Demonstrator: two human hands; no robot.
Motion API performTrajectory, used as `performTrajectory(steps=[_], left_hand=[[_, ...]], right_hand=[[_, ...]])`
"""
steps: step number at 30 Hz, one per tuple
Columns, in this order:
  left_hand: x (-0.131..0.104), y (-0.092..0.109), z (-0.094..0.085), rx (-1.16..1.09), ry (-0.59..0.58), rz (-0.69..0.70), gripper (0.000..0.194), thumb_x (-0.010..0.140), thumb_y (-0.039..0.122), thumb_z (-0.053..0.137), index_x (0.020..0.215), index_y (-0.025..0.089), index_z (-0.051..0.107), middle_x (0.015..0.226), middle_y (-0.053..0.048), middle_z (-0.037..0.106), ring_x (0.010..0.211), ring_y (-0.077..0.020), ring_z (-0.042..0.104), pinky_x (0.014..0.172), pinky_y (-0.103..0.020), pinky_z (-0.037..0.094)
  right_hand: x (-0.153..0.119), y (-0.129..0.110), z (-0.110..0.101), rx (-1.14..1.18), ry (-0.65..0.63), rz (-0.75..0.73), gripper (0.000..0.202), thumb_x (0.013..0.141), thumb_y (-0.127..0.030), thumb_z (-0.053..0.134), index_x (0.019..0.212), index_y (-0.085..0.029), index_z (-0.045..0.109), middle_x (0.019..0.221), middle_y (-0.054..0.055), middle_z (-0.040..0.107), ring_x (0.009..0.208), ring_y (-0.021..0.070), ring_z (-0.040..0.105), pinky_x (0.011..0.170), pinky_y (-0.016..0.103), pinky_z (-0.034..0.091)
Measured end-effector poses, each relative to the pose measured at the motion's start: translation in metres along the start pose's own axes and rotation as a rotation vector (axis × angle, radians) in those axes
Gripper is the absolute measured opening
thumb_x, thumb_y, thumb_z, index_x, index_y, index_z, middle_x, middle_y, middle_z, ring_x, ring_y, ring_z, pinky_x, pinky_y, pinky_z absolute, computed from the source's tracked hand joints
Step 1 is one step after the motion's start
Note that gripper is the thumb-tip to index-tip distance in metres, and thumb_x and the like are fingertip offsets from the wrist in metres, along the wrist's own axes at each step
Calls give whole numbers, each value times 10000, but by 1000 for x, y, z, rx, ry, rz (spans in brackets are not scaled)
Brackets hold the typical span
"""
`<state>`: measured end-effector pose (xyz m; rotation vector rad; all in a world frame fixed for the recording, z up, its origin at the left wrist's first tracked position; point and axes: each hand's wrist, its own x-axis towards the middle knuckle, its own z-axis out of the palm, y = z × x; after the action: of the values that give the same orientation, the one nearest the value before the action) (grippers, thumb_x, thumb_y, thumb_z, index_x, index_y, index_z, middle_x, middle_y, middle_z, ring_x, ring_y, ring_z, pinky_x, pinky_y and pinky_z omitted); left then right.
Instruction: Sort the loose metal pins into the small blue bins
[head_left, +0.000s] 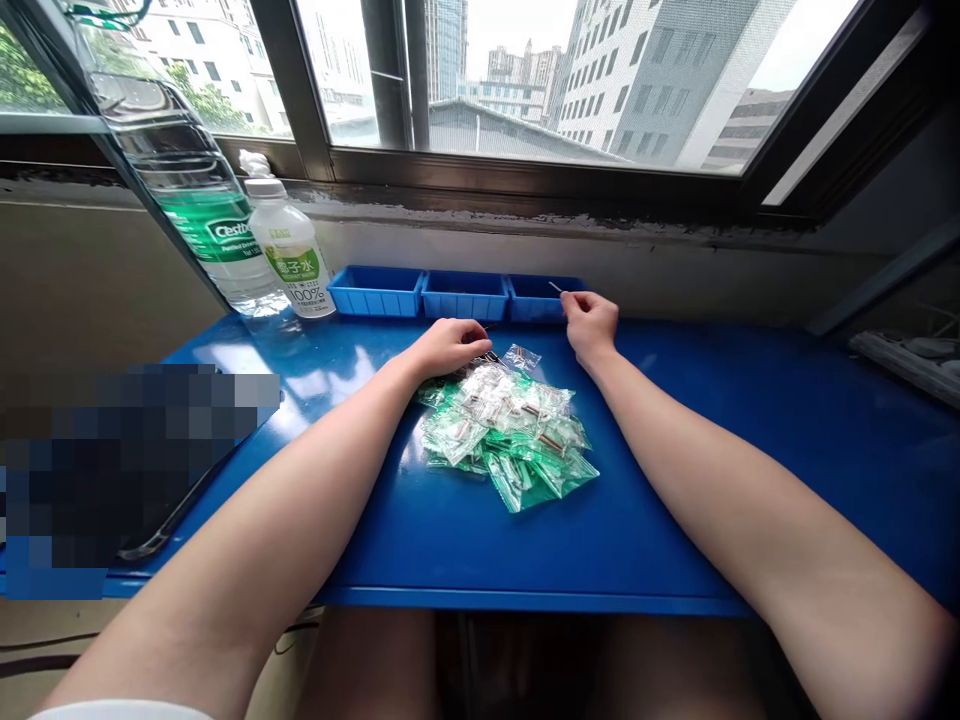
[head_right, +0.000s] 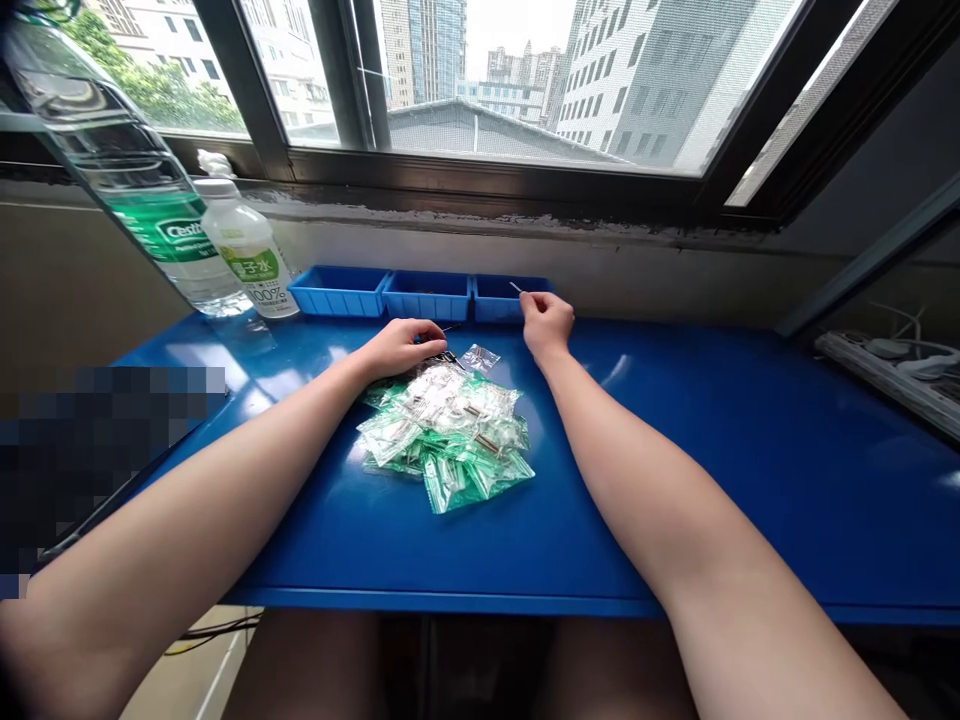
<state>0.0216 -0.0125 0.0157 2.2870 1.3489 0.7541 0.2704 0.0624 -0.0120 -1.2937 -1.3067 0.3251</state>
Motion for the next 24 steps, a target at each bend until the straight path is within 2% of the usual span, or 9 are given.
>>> performTrajectory(steps=[2,10,15,17,21,24], left_hand=[[0,0,-1,12,-8,-6,354,843,460,565,952,177,748,942,-52,752,870,-213,672,803,-293,513],[1,1,-1,52,-22,25,373,845,463,550,934,169,760,934,-61,746,871,-218,667,807,-293,508],[1,2,-1,81,-21,34,363,843,450,546,932,170,758,972,-69,743,915,-230,663,844,-309,506],[2,2,-1,99,-23,45,365,844,450,542,929,170,759,983,-74,741,936,-237,661,864,-319,505],[2,1,-1,120,-23,61,366,849,451,539,925,170,760,991,-78,739,955,-241,659,887,-325,501],[2,1,0,117,-23,69,366,850,455,537,927,176,760,985,-70,741,948,-231,660,881,-311,501]], right_hand=[[5,5,-4,-27,66,53,372,799,-487,629,862,-132,723,766,89,705,735,225,647,718,364,513],[1,-2,-7,-38,56,119,250,755,-389,714,810,-145,711,781,94,707,749,239,650,793,398,513],[2,0,-5,-19,41,105,297,753,-436,712,818,-147,710,739,75,690,718,223,644,770,385,515],[2,0,-4,27,-8,81,339,759,-464,696,870,-145,719,711,60,678,701,218,645,741,371,515],[-5,-7,-3,49,-193,-4,439,769,-509,665,991,-137,735,671,46,665,672,212,643,685,346,504],[-17,-18,-3,-70,-321,-169,431,799,-515,636,1008,-156,750,699,51,681,661,199,624,674,331,481]])
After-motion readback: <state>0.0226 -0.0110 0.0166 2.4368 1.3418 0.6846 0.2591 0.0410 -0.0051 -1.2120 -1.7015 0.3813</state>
